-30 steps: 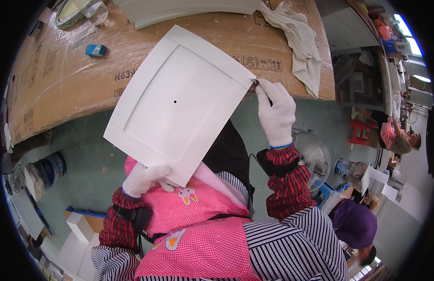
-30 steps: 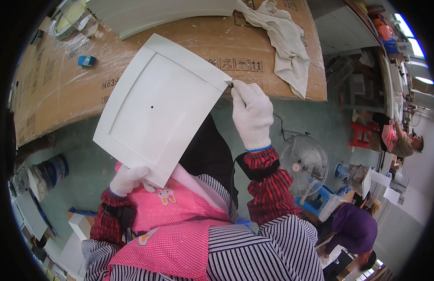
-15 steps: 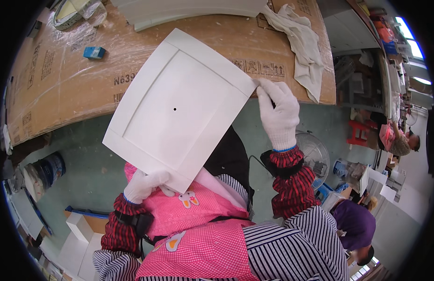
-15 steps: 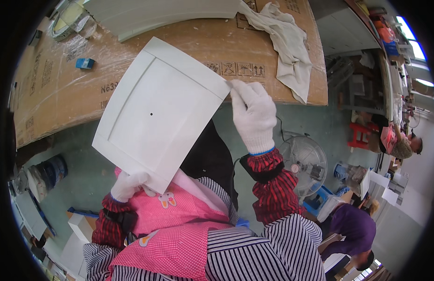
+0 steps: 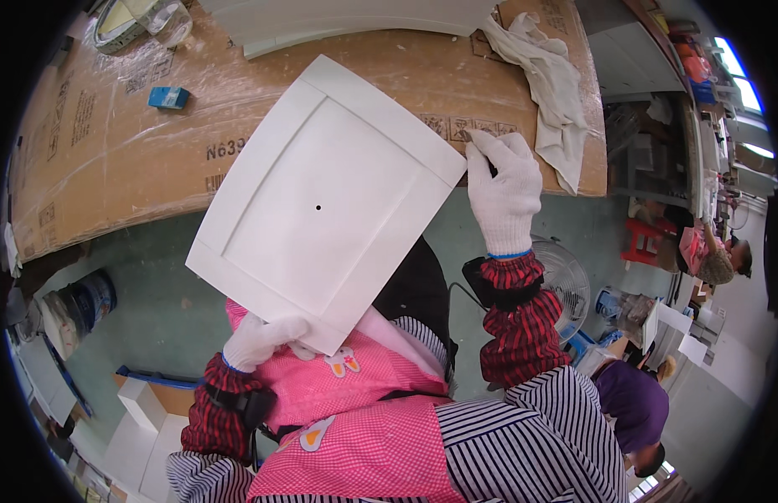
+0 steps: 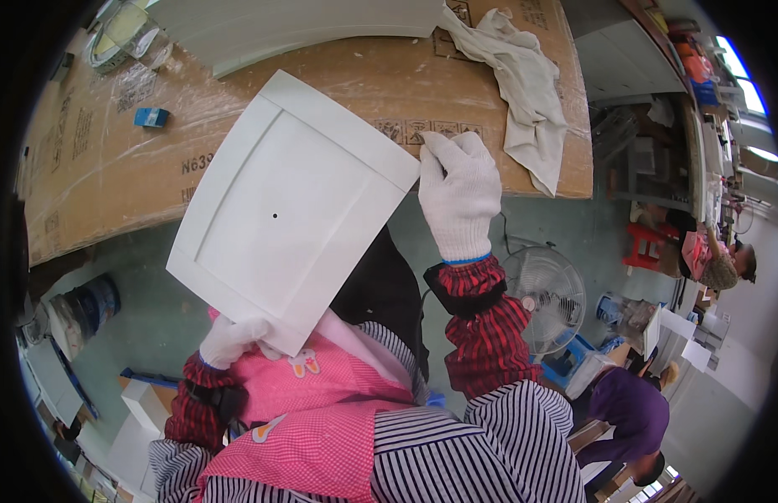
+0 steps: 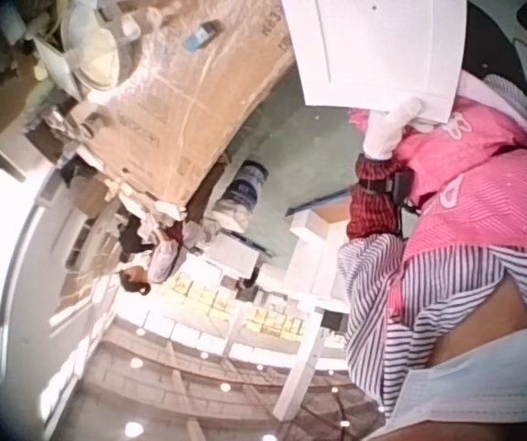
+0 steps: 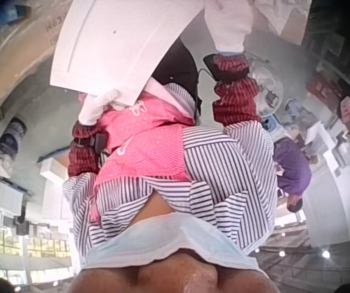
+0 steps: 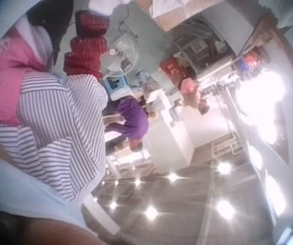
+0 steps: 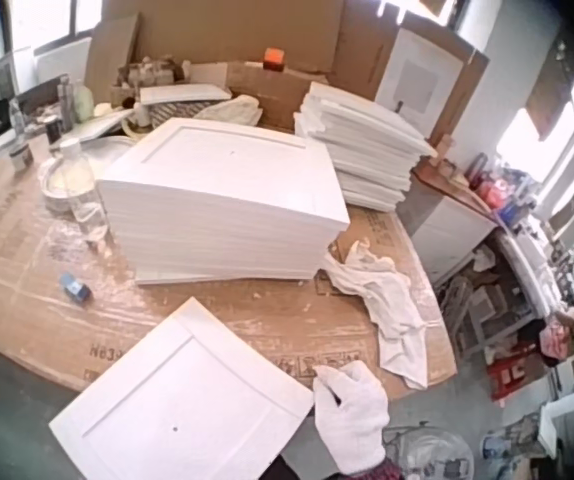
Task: The worker wipes a white cabinet door, applies a blue finishing block to the edges, and uses a small applicator stick to apply touch-up material to the corners.
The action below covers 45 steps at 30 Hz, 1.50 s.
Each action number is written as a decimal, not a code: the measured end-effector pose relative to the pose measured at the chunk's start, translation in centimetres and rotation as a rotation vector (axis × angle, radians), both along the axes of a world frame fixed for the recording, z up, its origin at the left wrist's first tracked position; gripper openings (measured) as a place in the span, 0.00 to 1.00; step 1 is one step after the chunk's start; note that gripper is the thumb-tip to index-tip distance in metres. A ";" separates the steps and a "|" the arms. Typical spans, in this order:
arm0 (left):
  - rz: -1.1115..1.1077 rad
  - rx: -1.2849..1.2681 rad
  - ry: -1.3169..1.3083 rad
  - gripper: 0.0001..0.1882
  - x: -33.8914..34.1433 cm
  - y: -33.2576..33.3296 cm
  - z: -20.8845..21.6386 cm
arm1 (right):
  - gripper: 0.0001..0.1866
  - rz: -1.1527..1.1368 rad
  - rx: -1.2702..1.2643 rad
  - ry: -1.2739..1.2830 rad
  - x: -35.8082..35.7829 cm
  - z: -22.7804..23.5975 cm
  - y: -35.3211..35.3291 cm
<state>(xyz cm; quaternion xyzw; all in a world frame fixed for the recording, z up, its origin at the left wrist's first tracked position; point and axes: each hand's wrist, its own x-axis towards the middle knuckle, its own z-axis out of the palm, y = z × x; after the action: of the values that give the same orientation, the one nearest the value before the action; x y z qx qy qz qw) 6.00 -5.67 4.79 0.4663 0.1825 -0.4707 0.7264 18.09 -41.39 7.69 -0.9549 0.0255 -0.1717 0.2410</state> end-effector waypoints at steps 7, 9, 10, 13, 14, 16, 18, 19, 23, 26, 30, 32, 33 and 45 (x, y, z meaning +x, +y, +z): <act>0.048 -0.009 -0.045 0.27 -0.1 -0.1 0.0 | 0.08 0.025 0.003 -0.040 -1.0 -0.8 -0.1; 0.019 -0.033 -0.008 0.27 0.1 0.0 -0.1 | 0.08 -0.078 -0.029 -0.027 -0.4 -0.9 -0.9; 0.021 -0.032 -0.007 0.27 0.3 0.0 -0.2 | 0.08 -0.054 -0.005 -0.033 -0.9 -0.5 -0.6; -0.022 0.021 -0.018 0.27 0.3 0.1 -0.4 | 0.08 0.021 0.043 0.065 -2.5 0.0 0.8; 0.003 0.022 -0.026 0.27 0.1 0.0 -0.3 | 0.08 -0.007 0.068 0.024 -2.3 -0.2 0.6; 0.028 0.025 -0.034 0.27 -0.1 -0.2 -0.4 | 0.09 -0.068 0.013 0.028 -1.0 -1.0 -1.4; 0.034 -0.006 0.001 0.28 -0.3 -0.2 -0.8 | 0.09 -0.089 -0.045 -0.018 -0.5 -0.7 -2.0; 0.039 -0.001 0.002 0.28 -0.2 -0.4 -1.1 | 0.09 -0.084 -0.040 -0.017 -0.5 -0.4 -1.4; 0.116 -0.064 -0.041 0.32 -0.4 -1.5 -2.6 | 0.09 0.118 0.115 0.000 -1.3 0.1 1.3; 0.161 -0.057 -0.067 0.34 -0.5 -2.0 -3.2 | 0.18 0.225 -0.117 -0.015 -2.1 -1.0 2.0; 0.156 -0.114 -0.081 0.36 0.1 -2.1 -2.9 | 0.20 0.439 -0.147 0.011 -6.2 0.0 5.9; 0.143 -0.162 -0.056 0.36 0.2 -2.1 -2.7 | 0.21 0.567 -0.056 0.092 -9.2 0.4 7.6; 0.145 -0.139 -0.082 0.36 0.1 -2.2 -2.9 | 0.21 0.635 0.014 0.125 -10.0 0.4 8.1; 0.155 -0.196 -0.061 0.36 0.2 -2.0 -3.4 | 0.16 0.584 -0.044 0.103 -7.6 0.7 6.1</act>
<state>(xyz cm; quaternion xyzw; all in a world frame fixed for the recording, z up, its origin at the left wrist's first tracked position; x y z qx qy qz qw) 6.22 -7.67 1.36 0.3916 0.1492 -0.4144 0.8079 10.47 -35.25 8.39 -0.9343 -0.2417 -0.0469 0.2576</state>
